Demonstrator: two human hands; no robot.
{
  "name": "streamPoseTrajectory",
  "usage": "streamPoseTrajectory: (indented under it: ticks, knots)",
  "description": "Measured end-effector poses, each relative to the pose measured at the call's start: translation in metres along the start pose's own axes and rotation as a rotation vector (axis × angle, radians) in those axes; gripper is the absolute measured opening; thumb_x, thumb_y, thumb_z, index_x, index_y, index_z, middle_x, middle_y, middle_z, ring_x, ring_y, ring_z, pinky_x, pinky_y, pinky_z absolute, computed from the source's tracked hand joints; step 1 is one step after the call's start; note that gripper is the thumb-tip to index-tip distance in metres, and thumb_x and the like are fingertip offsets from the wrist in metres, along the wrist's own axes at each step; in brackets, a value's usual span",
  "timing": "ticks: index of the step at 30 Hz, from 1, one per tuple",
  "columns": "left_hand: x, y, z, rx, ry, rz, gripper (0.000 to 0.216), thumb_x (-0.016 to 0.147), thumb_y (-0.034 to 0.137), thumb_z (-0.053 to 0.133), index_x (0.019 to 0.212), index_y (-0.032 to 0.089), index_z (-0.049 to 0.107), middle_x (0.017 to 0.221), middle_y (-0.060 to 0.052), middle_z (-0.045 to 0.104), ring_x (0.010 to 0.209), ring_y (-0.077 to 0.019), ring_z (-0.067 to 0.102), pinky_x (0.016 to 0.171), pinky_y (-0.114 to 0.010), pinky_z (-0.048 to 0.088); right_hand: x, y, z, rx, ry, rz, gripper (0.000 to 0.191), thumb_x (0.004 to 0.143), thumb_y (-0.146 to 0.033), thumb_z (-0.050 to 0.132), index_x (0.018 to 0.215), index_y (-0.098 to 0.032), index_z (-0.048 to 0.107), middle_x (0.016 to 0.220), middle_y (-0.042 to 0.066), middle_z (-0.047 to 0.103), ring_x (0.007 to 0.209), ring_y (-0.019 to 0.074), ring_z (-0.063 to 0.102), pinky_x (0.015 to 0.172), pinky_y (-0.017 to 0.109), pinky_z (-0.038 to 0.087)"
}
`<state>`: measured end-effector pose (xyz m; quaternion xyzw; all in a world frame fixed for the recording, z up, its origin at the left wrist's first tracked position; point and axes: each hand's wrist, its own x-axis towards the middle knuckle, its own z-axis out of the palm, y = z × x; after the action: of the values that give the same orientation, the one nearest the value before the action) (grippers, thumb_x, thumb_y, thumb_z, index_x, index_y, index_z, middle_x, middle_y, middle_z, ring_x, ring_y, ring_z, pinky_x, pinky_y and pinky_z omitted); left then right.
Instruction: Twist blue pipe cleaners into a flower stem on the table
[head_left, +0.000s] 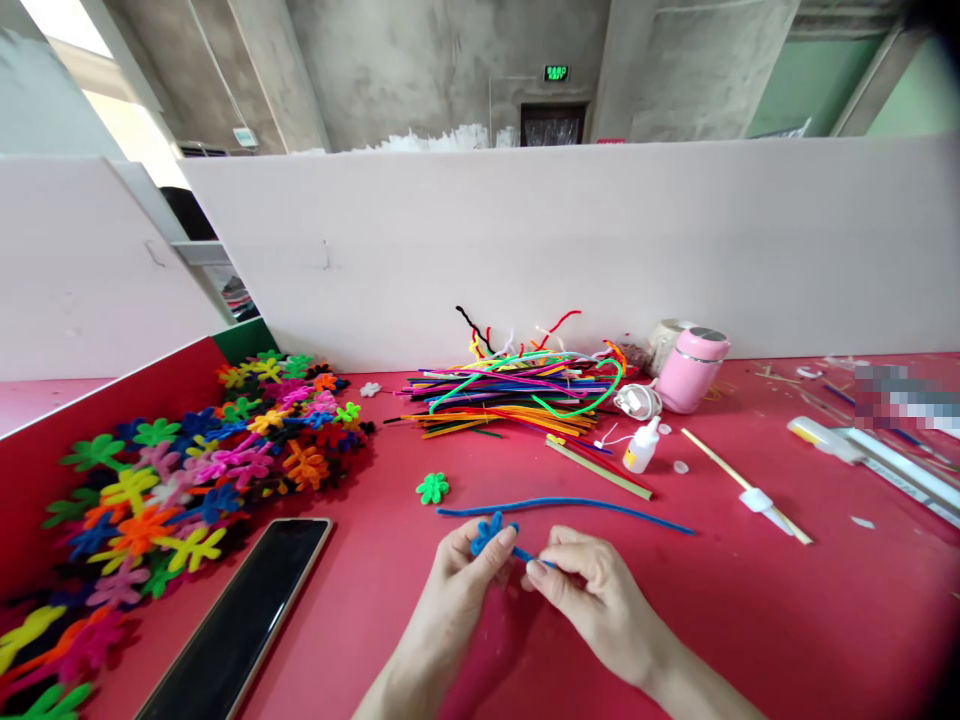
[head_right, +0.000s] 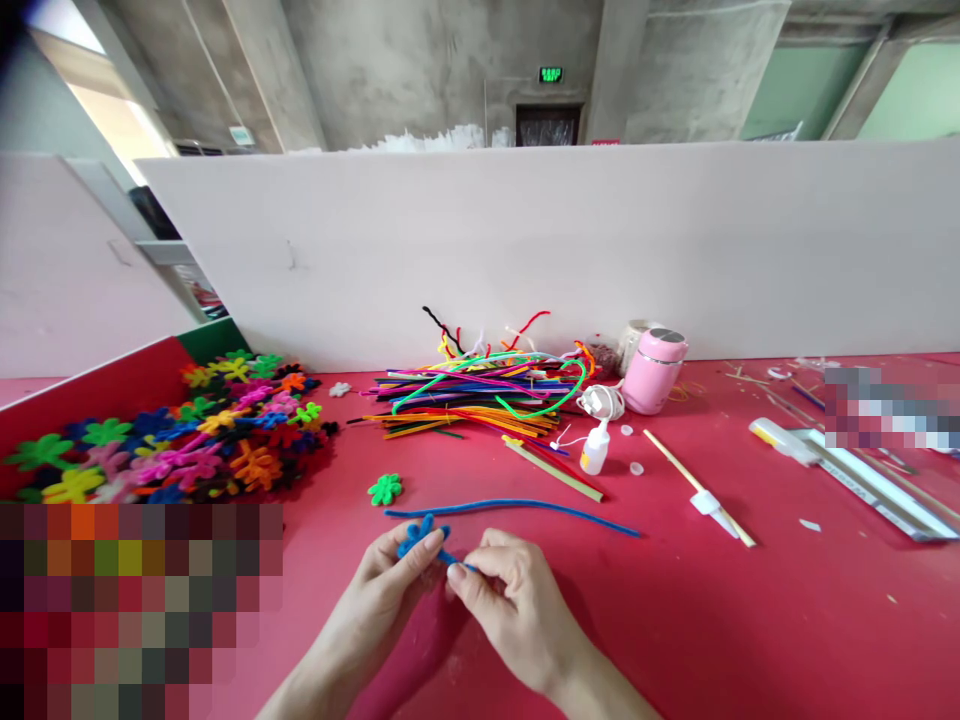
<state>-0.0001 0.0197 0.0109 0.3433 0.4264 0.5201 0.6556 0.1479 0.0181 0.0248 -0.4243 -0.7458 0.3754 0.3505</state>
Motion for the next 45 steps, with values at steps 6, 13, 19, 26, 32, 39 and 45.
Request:
streamPoseTrajectory:
  ticks: [6, 13, 19, 26, 32, 39, 45]
  knots:
    - [0.001, 0.003, -0.001, 0.076, -0.021, 0.042, 0.017, 0.072, 0.025, 0.059, 0.06, 0.015, 0.053, 0.053, 0.004, 0.045, 0.051, -0.0082, 0.037, 0.053, -0.022, 0.029, -0.002, 0.006, 0.011, 0.783, 0.01, 0.46, 0.026, 0.075, -0.028, 0.053, 0.055, -0.014, 0.061, 0.05, -0.003, 0.045, 0.048, 0.0078, 0.033, 0.047, 0.021, 0.025]
    - [0.001, 0.001, 0.0, 0.007, -0.039, 0.019, 0.018, 0.071, 0.024, 0.06, 0.058, 0.015, 0.051, 0.05, 0.004, 0.045, 0.049, -0.0085, 0.038, 0.054, -0.023, 0.03, -0.002, 0.011, 0.02, 1.174, 0.025, 0.601, 0.02, 0.07, -0.023, 0.058, 0.053, -0.012, 0.061, 0.05, -0.003, 0.044, 0.045, 0.0049, 0.024, 0.043, 0.017, 0.021]
    - [0.002, 0.0, 0.006, -0.229, -0.122, -0.031, 0.028, 0.08, 0.03, 0.046, 0.061, 0.014, 0.057, 0.055, 0.0, 0.05, 0.052, -0.0096, 0.043, 0.055, -0.023, 0.034, -0.002, 0.002, 0.019, 0.666, 0.08, 0.325, 0.026, 0.077, -0.035, 0.052, 0.068, -0.016, 0.067, 0.064, 0.001, 0.059, 0.055, 0.0108, 0.044, 0.054, 0.023, 0.035]
    - [-0.002, -0.004, 0.01, -0.344, -0.022, -0.045, 0.018, 0.075, 0.025, 0.055, 0.064, 0.013, 0.062, 0.054, 0.001, 0.05, 0.051, -0.0078, 0.043, 0.052, -0.02, 0.034, -0.003, -0.002, 0.02, 0.378, 0.085, 0.156, 0.029, 0.081, -0.035, 0.045, 0.07, -0.017, 0.065, 0.063, 0.002, 0.058, 0.061, 0.0159, 0.05, 0.058, 0.024, 0.04]
    - [-0.003, -0.004, 0.01, -0.281, 0.033, -0.053, 0.011, 0.068, 0.015, 0.063, 0.057, 0.012, 0.061, 0.051, 0.002, 0.052, 0.049, -0.0066, 0.044, 0.053, -0.02, 0.035, -0.004, -0.002, 0.021, 0.282, 0.121, 0.149, 0.03, 0.078, -0.036, 0.048, 0.061, -0.016, 0.062, 0.056, 0.0, 0.051, 0.054, 0.0124, 0.043, 0.051, 0.022, 0.033]
    - [-0.005, -0.001, 0.014, -0.303, 0.033, -0.087, 0.014, 0.071, 0.019, 0.06, 0.058, 0.012, 0.059, 0.04, 0.006, 0.044, 0.038, -0.0039, 0.036, 0.042, -0.018, 0.028, -0.007, -0.001, 0.029, 0.7, 0.059, 0.356, 0.031, 0.076, -0.038, 0.052, 0.061, -0.013, 0.063, 0.045, -0.006, 0.03, 0.044, 0.0068, 0.026, 0.043, 0.02, 0.021]
    - [-0.007, -0.004, 0.015, -0.32, 0.082, -0.133, 0.015, 0.071, 0.023, 0.059, 0.06, 0.013, 0.058, 0.033, 0.007, 0.039, 0.034, -0.0042, 0.031, 0.04, -0.018, 0.026, -0.011, 0.005, 0.049, 1.178, 0.041, 0.5, 0.028, 0.074, -0.038, 0.055, 0.061, -0.014, 0.062, 0.044, -0.009, 0.024, 0.04, 0.0045, 0.015, 0.04, 0.019, 0.013]
